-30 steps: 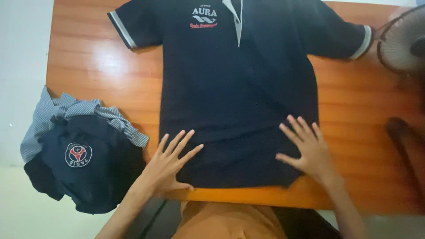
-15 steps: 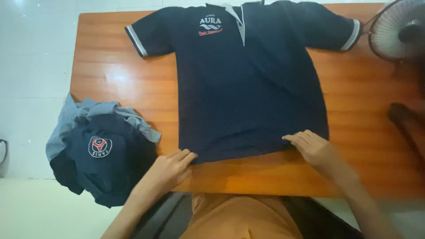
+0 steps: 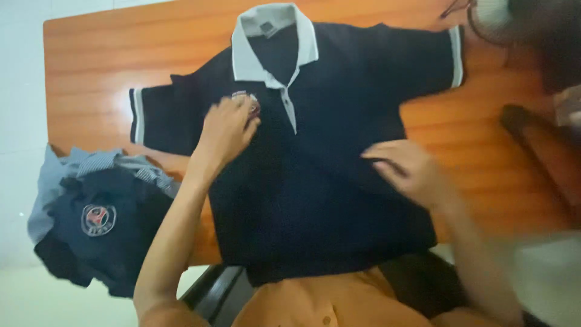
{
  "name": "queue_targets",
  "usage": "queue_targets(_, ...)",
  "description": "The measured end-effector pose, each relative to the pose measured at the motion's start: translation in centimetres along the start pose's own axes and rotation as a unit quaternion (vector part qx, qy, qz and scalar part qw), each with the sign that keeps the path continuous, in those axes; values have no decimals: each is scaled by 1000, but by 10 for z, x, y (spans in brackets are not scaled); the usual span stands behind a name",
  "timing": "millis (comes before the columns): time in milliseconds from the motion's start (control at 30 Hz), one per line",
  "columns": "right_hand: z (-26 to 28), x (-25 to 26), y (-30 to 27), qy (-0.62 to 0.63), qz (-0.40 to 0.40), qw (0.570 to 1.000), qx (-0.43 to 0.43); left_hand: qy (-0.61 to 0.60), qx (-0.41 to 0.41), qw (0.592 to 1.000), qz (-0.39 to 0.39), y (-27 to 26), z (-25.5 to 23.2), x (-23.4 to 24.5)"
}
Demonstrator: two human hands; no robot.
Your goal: Smoothing a polo shirt on a table and then carefully placing it onto a clothes hanger.
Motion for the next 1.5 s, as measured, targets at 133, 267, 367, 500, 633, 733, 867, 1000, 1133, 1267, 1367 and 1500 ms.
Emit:
queue_targets(133,25,-30,70,-120,-4,990,79,264,3,961,-79,59,58,-28)
queue_targets(267,40,-32,166,-57,-84,994,41,202,58,964,-161,85,78,-5)
queue_targets(367,-5,-70,259,26,-205,978,21,100,82,931,-342,82,57,52)
queue_targets(500,-13,-92,312,32,-198,979,-21,24,209,938,-274,100,129,1)
queue_targets(633,1,-94,314,-25,-186,981,-41,-100,221,954,-178,116,155,-23)
queue_targets(733,2,-89,303,-66,-209,975,-49,-147,204,947,-198,109,138,-7)
queue_targets(867,4,-83,303,53,-141,986,-73,-185,206,940,-199,102,128,5)
queue_targets(1000,0,-83,313,72,-131,986,-73,-283,232,904,-222,94,117,19)
queue_targets(1133,14,-85,310,53,-160,983,-70,-310,198,902,-224,93,149,-21)
queue_targets(1267,4,-91,321,57,-194,979,-23,-433,202,838,-265,100,163,-37)
queue_targets(1367,7,-86,317,36,-214,976,-29,-414,176,843,-295,106,146,-28)
queue_targets(1500,10,-83,320,17,-220,975,-7,-403,168,846,-305,114,137,-19)
Point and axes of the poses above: each hand's wrist, its own y-axis towards the middle knuckle, its own x-axis out of the back of the hand, z = x × y, the point moved 2 cm from there along y, towards the middle knuckle, and after that the axes turned 15 degrees about -x, right-handed, at the moved point
